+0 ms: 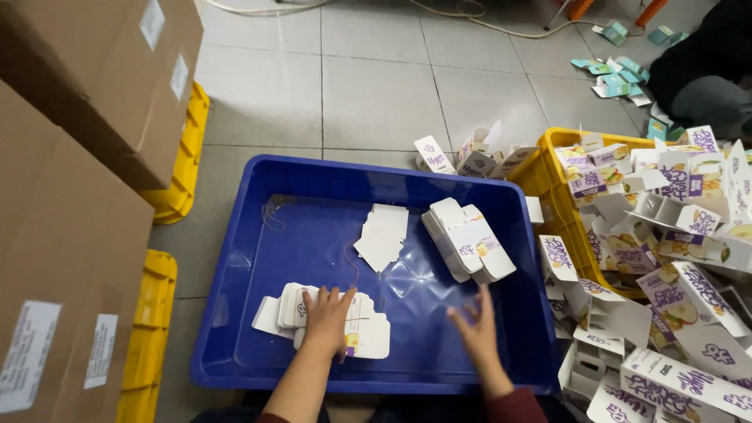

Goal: Folding flat cardboard templates into small boxes and organizing them in a bin.

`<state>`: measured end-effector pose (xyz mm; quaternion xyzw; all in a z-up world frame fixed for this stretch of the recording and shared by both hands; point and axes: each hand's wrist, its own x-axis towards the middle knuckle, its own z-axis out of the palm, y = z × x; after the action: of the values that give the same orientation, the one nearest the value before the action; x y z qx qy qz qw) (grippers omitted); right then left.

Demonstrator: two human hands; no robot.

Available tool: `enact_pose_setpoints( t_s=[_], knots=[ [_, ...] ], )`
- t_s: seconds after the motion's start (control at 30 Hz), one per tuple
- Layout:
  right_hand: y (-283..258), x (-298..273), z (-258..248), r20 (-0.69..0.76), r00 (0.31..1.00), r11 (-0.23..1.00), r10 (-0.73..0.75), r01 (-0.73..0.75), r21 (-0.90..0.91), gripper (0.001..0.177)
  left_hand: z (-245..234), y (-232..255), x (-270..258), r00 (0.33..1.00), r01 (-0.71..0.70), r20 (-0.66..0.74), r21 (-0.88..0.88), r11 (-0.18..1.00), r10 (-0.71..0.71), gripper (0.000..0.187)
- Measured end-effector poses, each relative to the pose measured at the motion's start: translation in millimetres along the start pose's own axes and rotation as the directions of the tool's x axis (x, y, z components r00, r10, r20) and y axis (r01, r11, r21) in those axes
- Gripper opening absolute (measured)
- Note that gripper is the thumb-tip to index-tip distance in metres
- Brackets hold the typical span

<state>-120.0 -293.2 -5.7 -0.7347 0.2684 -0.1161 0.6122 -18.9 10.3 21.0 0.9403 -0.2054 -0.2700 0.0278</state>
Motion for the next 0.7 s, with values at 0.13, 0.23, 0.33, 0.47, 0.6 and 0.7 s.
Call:
enact_pose_setpoints(
  t_s=[0.13,0.23,0.33,0.47,0.6,0.7],
  knots=[
    [-14.7,-65.0,8.9,0.179,0.981,0.989,-0.077,0.098,-0.111,0.097,-5.6,-2.4,-5.7,0.997,-0.048,-0.065,-0.022,0.999,0.046,0.138],
    [-54.2,-88.3,11.9,0.295,0.878,0.793,-0.377,0.470,-0.387,0.057,-13.6,-1.3,-18.3,0.994,-0.016,-0.111,-0.040,0.999,0.012,0.135],
    [-61.1,-95.6,12.5,0.298,0.841,0.747,-0.451,0.539,-0.388,0.047,-18.3,0.3,-33.6,0.970,0.002,-0.239,-0.170,0.985,-0.043,0.131],
    [-75.2,-102.4,11.2,0.323,0.811,0.706,-0.488,0.584,-0.400,0.033,-3.5,-12.7,-45.5,0.832,-0.115,-0.538,-0.406,0.906,-0.135,0.127],
    [-79.0,-105.1,11.0,0.325,0.863,0.750,-0.387,0.499,-0.433,0.029,6.4,-25.9,-60.1,0.666,-0.334,-0.704,-0.578,0.744,-0.248,0.127],
    [-58.6,-85.3,16.5,0.350,0.896,0.842,-0.272,0.398,-0.365,0.041,10.7,-31.0,-64.1,0.689,-0.522,-0.672,-0.720,0.458,-0.271,0.127]
  ],
)
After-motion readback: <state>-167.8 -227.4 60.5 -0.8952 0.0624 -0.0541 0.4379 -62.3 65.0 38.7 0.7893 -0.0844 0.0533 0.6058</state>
